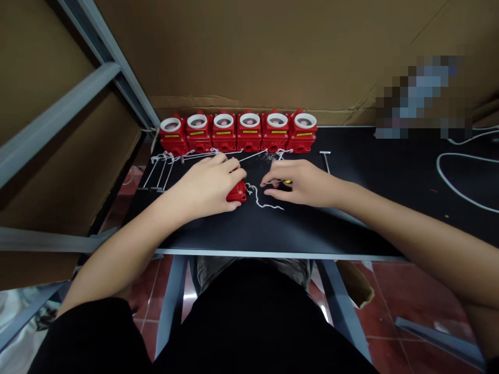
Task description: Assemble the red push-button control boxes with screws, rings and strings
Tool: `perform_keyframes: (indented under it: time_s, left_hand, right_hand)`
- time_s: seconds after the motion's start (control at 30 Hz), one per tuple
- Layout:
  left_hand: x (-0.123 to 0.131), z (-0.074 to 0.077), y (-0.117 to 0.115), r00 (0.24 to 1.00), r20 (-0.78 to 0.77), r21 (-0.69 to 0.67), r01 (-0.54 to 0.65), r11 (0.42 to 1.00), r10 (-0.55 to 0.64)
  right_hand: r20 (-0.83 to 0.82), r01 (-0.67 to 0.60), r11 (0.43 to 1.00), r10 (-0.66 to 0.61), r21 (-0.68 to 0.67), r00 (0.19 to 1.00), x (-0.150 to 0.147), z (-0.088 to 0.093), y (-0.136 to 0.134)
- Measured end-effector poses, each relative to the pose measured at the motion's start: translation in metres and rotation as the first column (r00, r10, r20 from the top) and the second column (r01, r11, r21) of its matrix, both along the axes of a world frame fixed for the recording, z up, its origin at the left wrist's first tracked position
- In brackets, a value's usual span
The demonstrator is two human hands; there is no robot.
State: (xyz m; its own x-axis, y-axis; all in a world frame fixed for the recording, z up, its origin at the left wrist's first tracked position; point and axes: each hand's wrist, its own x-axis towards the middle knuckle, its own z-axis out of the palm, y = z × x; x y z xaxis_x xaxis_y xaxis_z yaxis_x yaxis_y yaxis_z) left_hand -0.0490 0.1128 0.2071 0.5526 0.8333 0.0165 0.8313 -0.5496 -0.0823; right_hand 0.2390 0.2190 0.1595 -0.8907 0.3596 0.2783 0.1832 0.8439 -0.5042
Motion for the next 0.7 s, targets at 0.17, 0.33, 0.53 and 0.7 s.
perform_keyframes:
  time_s: [0.17, 0.33, 0.53, 0.7]
  left_hand:
    - [-0.002, 0.008, 0.002, 0.998, -0.03, -0.12, -0.067, 0.991, 0.063]
    - [-0.002, 0.008, 0.002, 0.997, -0.038, -0.144, -0.076, 0.987, 0.071]
    - [-0.004, 0.008, 0.003, 0.996, -0.025, -0.144, -0.093, 0.985, 0.091]
    - [-0.003, 0.009, 0.003, 0.995, -0.021, -0.154, -0.095, 0.984, 0.092]
  right_hand:
    - [0.054, 0.074, 0.997, -0.072, -0.023, 0.996, -0.022, -0.012, 0.001]
    - [0.069, 0.109, 0.993, -0.106, -0.04, 0.992, -0.029, -0.016, 0.0]
    - [0.089, 0.114, 0.983, -0.102, -0.142, 0.991, -0.027, -0.003, -0.004]
    - [0.065, 0.197, 0.946, -0.187, -0.257, 0.98, 0.003, 0.037, -0.001]
